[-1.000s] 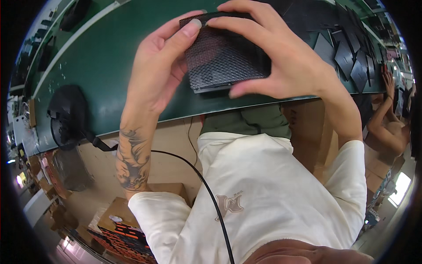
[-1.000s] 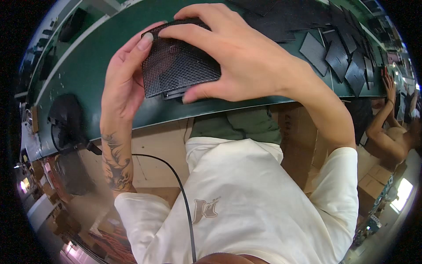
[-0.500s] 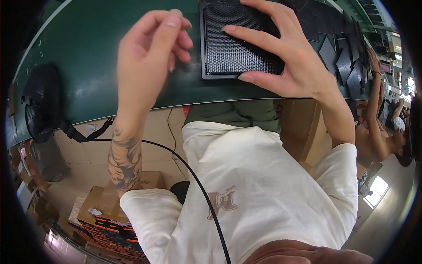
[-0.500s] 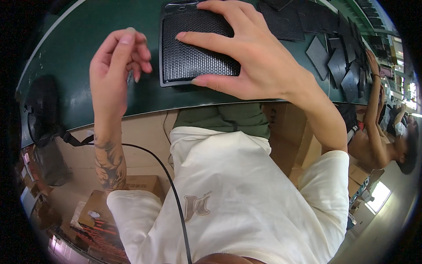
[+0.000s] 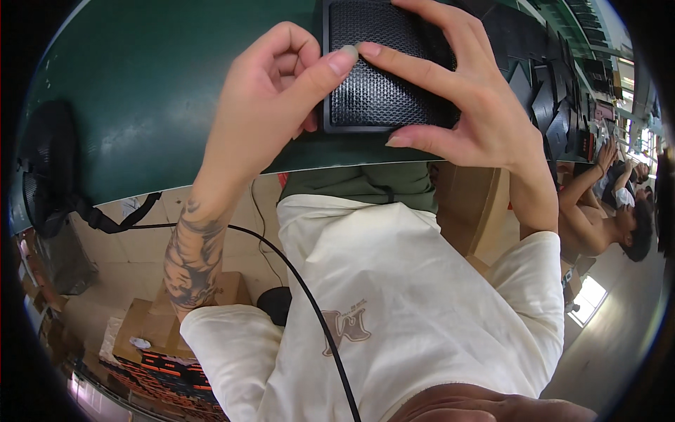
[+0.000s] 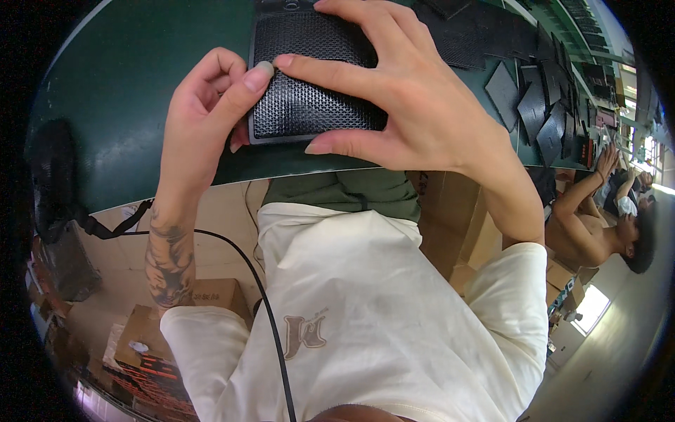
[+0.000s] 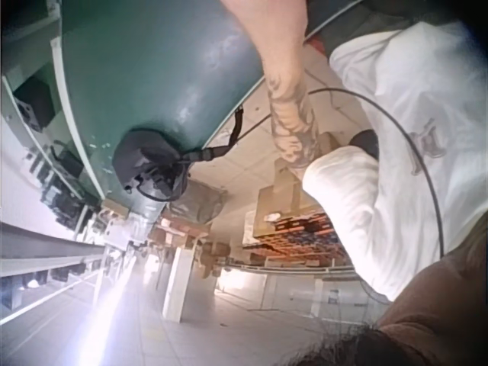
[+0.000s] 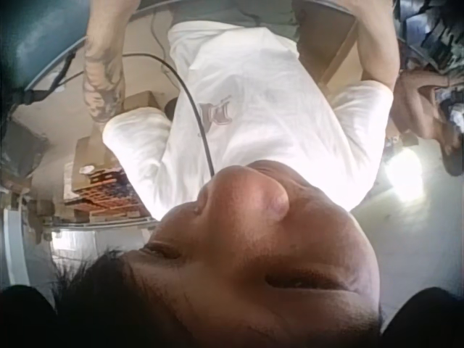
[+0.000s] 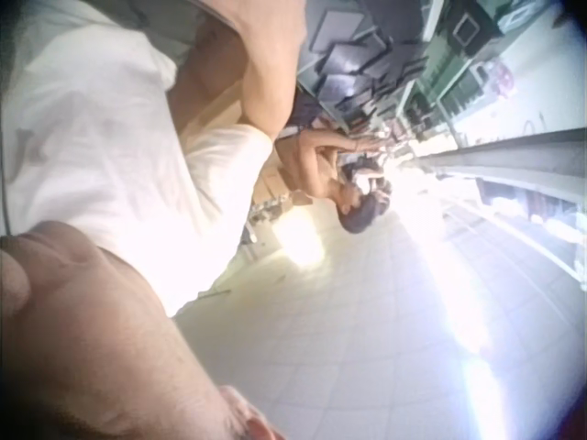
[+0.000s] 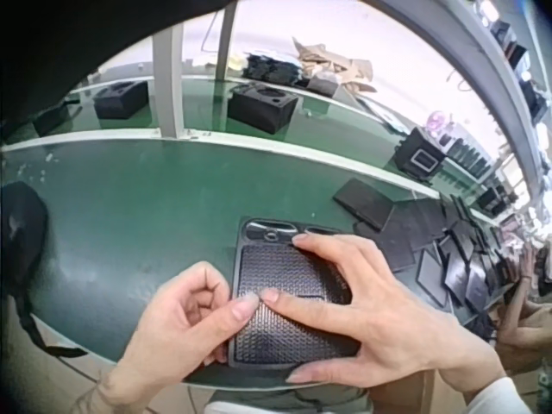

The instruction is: The person assembles a small black speaker by placing a textured mesh cover onto the device and tapping it into place with a rubber mallet. They repeatedly check the fit and alignment of the cover, adjusting it by hand and using the mallet to secure it along the edges.

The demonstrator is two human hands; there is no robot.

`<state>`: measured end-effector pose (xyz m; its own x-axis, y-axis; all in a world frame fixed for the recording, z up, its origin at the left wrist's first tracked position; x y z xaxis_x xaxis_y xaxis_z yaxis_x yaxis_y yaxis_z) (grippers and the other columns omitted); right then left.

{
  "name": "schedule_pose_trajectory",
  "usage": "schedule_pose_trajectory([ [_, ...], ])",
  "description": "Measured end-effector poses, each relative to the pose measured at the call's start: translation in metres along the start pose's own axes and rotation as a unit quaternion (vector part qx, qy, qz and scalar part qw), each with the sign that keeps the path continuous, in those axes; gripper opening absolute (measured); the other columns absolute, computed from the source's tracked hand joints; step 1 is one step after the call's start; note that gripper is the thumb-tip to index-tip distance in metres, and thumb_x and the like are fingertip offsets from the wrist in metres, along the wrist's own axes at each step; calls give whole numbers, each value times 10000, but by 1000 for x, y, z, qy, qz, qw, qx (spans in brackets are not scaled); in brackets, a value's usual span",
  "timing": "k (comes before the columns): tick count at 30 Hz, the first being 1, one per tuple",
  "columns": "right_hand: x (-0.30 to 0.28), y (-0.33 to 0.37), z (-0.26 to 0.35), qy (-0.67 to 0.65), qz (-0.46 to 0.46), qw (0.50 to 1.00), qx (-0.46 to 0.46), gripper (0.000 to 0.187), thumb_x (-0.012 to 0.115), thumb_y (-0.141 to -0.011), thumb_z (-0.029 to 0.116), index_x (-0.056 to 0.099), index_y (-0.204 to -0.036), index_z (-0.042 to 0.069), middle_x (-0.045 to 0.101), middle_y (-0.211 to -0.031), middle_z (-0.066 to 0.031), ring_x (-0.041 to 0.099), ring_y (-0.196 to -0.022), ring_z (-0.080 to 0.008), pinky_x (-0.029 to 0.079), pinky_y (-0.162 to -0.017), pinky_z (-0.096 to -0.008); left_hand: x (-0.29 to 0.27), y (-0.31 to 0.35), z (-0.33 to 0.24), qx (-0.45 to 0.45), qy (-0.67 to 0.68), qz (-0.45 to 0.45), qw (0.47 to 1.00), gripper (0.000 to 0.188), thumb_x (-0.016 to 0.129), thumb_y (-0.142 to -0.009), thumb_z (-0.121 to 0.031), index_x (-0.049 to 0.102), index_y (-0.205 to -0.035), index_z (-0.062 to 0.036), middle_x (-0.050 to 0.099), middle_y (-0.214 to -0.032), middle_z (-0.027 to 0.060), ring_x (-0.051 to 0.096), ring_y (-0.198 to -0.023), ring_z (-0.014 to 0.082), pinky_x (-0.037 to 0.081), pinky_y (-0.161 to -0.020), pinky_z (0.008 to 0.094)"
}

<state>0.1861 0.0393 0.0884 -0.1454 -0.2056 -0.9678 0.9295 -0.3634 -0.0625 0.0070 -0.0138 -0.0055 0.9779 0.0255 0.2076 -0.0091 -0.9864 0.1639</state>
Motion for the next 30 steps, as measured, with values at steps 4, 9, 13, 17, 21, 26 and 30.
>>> schedule_pose_trajectory([
  [4, -1, 0, -8, -74, -13, 997, -11, 674, 823, -850, 469, 639, -1417, 156, 399, -1468, -324, 415, -1352, -481, 335, -1136, -542, -2, 1, 1, -26, 33, 6, 999, 328, 786, -946, -318, 560, -927, -80, 587, -698, -34, 537, -537, 34, 372, -464, 173],
  [9, -6, -3, -4, -49, -10, 998, -32, 638, 825, -858, 421, 645, -1406, 149, 427, -1437, -323, 448, -1322, -485, 381, -1112, -534, -5, -4, 9, -65, 91, 13, 994, 352, 708, -985, -400, 568, -964, -78, 572, -669, -8, 564, -530, 80, 400, -469, 210],
  [13, 1, 7, -4, -36, -59, 998, -15, 787, 832, -869, 386, 470, -1527, 153, 478, -1478, -216, 468, -1369, -401, 386, -1161, -495, -10, -13, -4, -117, 103, 84, 984, 482, 621, -995, -550, 583, -953, -72, 567, -668, 5, 594, -542, 124, 455, -506, 245],
  [17, -8, -3, -2, -40, -15, 999, -29, 645, 825, -864, 384, 609, -1424, 148, 450, -1432, -294, 476, -1310, -462, 403, -1112, -519, -8, -26, -10, -128, -13, 65, 990, 582, 512, -1040, -586, 640, -922, -31, 581, -572, 27, 607, -462, 115, 479, -397, 224],
  [21, -7, -4, -3, -65, -41, 995, -63, 602, 823, -861, 378, 654, -1395, 158, 443, -1416, -314, 482, -1288, -482, 406, -1098, -526, -4, -35, -15, -154, -74, 62, 983, 628, 529, -1023, -612, 642, -866, -14, 564, -525, 30, 595, -419, 123, 486, -370, 236],
  [26, 22, 4, -30, -59, -101, 987, -107, 596, 831, -845, 386, 674, -1378, 173, 450, -1416, -302, 486, -1294, -482, 408, -1097, -525, -10, -31, -11, -175, -16, 110, 978, 601, 569, -1021, -565, 653, -965, 28, 634, -644, 79, 647, -522, 161, 551, -476, 268],
  [30, 30, 5, -36, -44, -111, 987, -107, 583, 839, -825, 377, 694, -1357, 189, 458, -1413, -295, 491, -1292, -480, 412, -1096, -522, 2, -37, -20, -235, 101, 27, 966, 618, 517, -1075, -488, 661, -900, 87, 611, -529, 104, 577, -365, 176, 498, -357, 257],
])
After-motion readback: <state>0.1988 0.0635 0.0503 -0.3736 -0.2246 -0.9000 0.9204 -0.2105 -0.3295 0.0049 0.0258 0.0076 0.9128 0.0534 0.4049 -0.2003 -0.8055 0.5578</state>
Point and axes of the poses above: each hand's wrist, its own y-axis away from the middle knuckle, its own x-axis out of the palm, z = x × y, the point moved 5 cm from there along -y, towards the middle knuckle
